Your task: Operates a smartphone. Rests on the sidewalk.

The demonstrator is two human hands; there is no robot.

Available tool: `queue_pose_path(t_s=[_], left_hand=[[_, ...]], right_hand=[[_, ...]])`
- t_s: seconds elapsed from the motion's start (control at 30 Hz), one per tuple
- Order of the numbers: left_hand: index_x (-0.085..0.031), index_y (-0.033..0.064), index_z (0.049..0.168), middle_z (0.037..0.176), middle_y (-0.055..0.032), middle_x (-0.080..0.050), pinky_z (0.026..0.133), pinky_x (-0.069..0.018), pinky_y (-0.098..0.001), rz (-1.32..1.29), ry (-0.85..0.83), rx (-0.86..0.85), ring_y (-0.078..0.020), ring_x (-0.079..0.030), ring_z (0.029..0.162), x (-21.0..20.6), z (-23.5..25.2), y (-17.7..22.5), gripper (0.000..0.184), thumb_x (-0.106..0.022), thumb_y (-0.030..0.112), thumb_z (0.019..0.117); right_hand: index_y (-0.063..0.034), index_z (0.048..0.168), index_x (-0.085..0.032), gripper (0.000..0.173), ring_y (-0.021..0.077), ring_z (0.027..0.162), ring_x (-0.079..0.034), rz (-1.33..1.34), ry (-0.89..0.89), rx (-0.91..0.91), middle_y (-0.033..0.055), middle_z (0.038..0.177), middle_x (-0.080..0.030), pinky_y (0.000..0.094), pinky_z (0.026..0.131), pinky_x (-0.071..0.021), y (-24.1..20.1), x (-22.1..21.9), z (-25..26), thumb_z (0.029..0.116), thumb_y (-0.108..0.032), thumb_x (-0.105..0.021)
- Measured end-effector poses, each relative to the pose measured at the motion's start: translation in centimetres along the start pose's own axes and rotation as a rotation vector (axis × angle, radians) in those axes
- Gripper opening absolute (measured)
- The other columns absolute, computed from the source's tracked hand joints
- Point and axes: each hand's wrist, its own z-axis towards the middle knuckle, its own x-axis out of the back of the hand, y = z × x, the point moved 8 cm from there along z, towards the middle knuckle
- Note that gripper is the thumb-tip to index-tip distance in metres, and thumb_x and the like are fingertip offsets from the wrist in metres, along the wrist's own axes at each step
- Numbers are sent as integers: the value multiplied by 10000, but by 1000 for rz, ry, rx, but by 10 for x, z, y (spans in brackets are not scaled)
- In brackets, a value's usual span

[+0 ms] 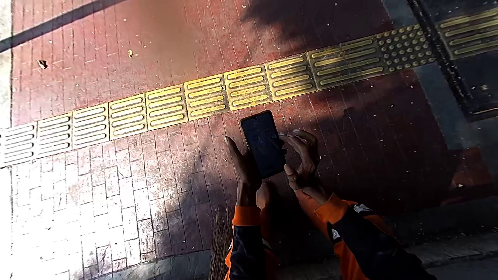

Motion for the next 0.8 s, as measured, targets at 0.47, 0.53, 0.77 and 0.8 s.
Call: queue_pose_path(t_s=[0.47, 0.53, 0.77, 0.8], left_hand=[[-708, 134, 1017, 846, -61, -757, 681, -630, -342, 88, 39, 20, -152, -746, 785, -9, -2, -8, 986, -32, 843, 899], [-705, 161, 1035, 857, -40, -755, 685, -627, -335, 95, 37, 27, -132, -741, 795, -9, -4, -9, 966, -60, 865, 886], [-712, 153, 1081, 896, -70, -765, 703, -631, -366, 128, 43, 12, -169, -750, 832, -2, 0, -10, 1057, -14, 906, 831], [-705, 146, 1108, 917, -81, -765, 716, -632, -377, 123, 28, 11, -183, -751, 851, -2, 0, -10, 1072, -10, 911, 824]], right_hand=[[-131, 1483, -511, 907, 301, 1357, -422, -20, -196, 70, 159, 1458, -483, 454, 1122, -357, -13, -18, -7, 910, -820, -368], [-105, 1460, -534, 915, 316, 1346, -441, -36, -212, 72, 169, 1451, -534, 465, 1131, -335, -12, -21, -7, 920, -817, -337], [-128, 1443, -525, 856, 281, 1342, -474, 0, -52, 28, 150, 1450, -514, 406, 1058, -456, -4, -4, -3, 937, -797, -356], [-116, 1424, -532, 834, 280, 1351, -484, -1, -24, 16, 146, 1444, -550, 410, 1075, -445, -2, -1, -1, 950, -779, -359]])
